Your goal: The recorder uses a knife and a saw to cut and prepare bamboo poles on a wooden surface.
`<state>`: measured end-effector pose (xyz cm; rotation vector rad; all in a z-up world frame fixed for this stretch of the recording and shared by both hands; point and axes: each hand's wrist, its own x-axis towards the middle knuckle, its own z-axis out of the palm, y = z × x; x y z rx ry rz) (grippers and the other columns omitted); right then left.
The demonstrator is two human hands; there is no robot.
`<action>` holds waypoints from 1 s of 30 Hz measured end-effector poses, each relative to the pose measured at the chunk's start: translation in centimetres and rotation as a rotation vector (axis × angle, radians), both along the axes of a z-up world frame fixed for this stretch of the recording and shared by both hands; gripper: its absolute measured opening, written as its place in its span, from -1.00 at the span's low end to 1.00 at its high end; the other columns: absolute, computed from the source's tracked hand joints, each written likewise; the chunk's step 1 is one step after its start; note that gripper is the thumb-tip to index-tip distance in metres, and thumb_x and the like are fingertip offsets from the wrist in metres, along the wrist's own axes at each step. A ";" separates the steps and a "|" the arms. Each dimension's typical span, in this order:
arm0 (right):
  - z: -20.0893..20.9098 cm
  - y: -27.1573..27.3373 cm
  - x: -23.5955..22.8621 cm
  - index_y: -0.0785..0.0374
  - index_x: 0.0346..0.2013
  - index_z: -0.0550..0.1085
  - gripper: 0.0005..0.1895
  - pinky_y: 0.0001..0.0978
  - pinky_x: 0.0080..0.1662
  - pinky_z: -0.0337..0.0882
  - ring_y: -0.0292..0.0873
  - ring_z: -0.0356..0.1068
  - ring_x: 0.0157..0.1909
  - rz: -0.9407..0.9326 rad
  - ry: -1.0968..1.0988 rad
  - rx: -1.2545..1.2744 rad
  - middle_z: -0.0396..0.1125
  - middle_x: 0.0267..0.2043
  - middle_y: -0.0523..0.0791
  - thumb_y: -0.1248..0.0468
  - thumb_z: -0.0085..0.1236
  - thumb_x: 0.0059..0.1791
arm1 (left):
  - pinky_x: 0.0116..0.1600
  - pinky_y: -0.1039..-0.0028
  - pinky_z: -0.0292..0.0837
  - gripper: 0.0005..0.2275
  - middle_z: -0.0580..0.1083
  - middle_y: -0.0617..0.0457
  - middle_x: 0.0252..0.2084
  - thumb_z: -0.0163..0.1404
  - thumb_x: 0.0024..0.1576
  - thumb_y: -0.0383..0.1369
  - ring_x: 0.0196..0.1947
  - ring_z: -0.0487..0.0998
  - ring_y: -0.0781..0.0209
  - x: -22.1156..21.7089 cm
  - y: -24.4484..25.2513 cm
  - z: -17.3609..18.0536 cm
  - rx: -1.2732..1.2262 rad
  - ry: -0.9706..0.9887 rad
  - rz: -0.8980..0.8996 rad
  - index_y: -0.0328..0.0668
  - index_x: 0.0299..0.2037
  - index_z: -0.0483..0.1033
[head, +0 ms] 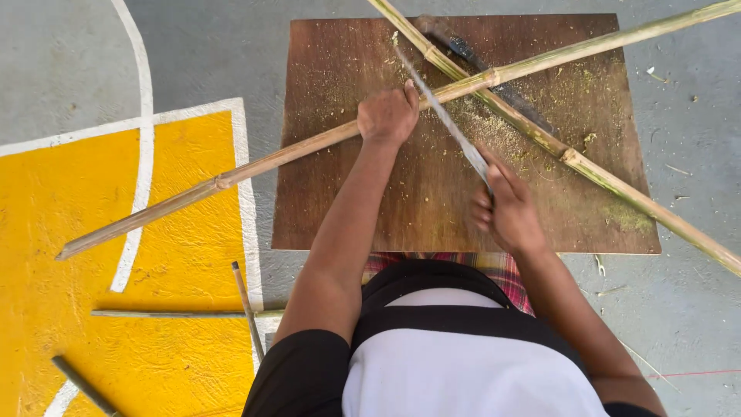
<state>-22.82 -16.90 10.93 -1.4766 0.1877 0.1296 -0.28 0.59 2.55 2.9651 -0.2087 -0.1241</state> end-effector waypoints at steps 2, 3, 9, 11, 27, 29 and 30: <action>0.5 -1.9 -2.8 0.25 0.51 0.00 -0.42 -0.58 -0.64 0.10 -0.39 -0.03 -0.66 0.042 0.079 0.205 -0.04 -0.61 -0.31 0.16 -0.40 0.18 | -0.82 0.36 0.31 -0.50 0.20 0.19 -0.72 -0.54 0.27 -0.03 -0.85 0.19 0.37 1.4 0.1 -1.2 -0.077 -0.222 -0.057 -0.05 -0.39 0.47; 0.5 -3.5 -3.4 0.25 0.51 0.00 -0.42 -0.58 -0.64 0.10 -0.39 -0.03 -0.66 0.049 0.072 0.201 -0.04 -0.61 -0.31 0.16 -0.40 0.18 | -0.82 0.36 0.31 -0.50 0.20 0.19 -0.72 -0.54 0.27 -0.03 -0.85 0.19 0.37 1.3 0.3 -0.6 -0.080 -0.229 -0.052 -0.05 -0.39 0.47; 1.5 -12.6 -7.9 0.32 0.39 0.16 -0.46 -0.59 -0.75 -0.07 -0.44 -0.15 -0.74 -0.024 0.156 0.265 -0.08 -0.65 -0.39 0.08 -0.41 0.21 | -0.65 0.43 0.24 -0.41 0.17 0.23 -0.69 -0.58 0.41 -0.02 -0.74 0.10 0.38 0.8 0.2 0.0 0.024 -0.094 -0.066 0.01 -0.55 0.42; 2.1 -15.8 -8.5 0.20 0.20 0.31 -0.58 -0.60 -0.78 -0.12 -0.43 -0.17 -0.75 -0.046 0.270 0.181 -0.10 -0.68 -0.39 0.09 -0.39 0.18 | -0.78 0.42 0.25 -0.42 0.13 0.21 -0.74 -0.58 0.32 0.00 -0.82 0.10 0.37 1.1 0.1 -1.2 0.066 -0.199 -0.093 0.00 -0.65 0.32; 6.1 -16.6 -3.7 0.32 0.25 0.23 -0.60 -0.46 -0.57 -0.10 -0.33 -0.20 -0.55 -0.148 0.691 -0.418 -0.15 -0.51 -0.25 0.14 -0.35 0.22 | -0.60 0.36 0.35 -0.37 0.24 0.15 -0.73 -0.61 0.39 -0.04 -0.75 0.23 0.31 0.4 -0.1 0.3 -0.028 -0.118 -0.040 -0.02 -0.66 0.39; 7.1 -15.6 -3.4 0.21 0.27 0.24 -0.62 -0.44 -0.54 -0.11 -0.33 -0.20 -0.54 -0.166 0.737 -0.455 -0.15 -0.50 -0.25 0.13 -0.33 0.22 | -0.63 0.36 0.36 -0.39 0.24 0.16 -0.71 -0.60 0.37 -0.03 -0.75 0.24 0.33 0.7 0.1 0.3 -0.024 -0.118 -0.029 -0.01 -0.62 0.39; 6.7 -16.2 -4.1 0.21 0.27 0.24 -0.62 -0.44 -0.54 -0.11 -0.33 -0.20 -0.54 -0.168 0.737 -0.458 -0.15 -0.50 -0.25 0.13 -0.33 0.22 | -0.63 0.36 0.36 -0.39 0.24 0.16 -0.71 -0.60 0.37 -0.03 -0.75 0.24 0.33 0.7 0.0 -0.2 -0.028 -0.118 -0.030 -0.01 -0.62 0.39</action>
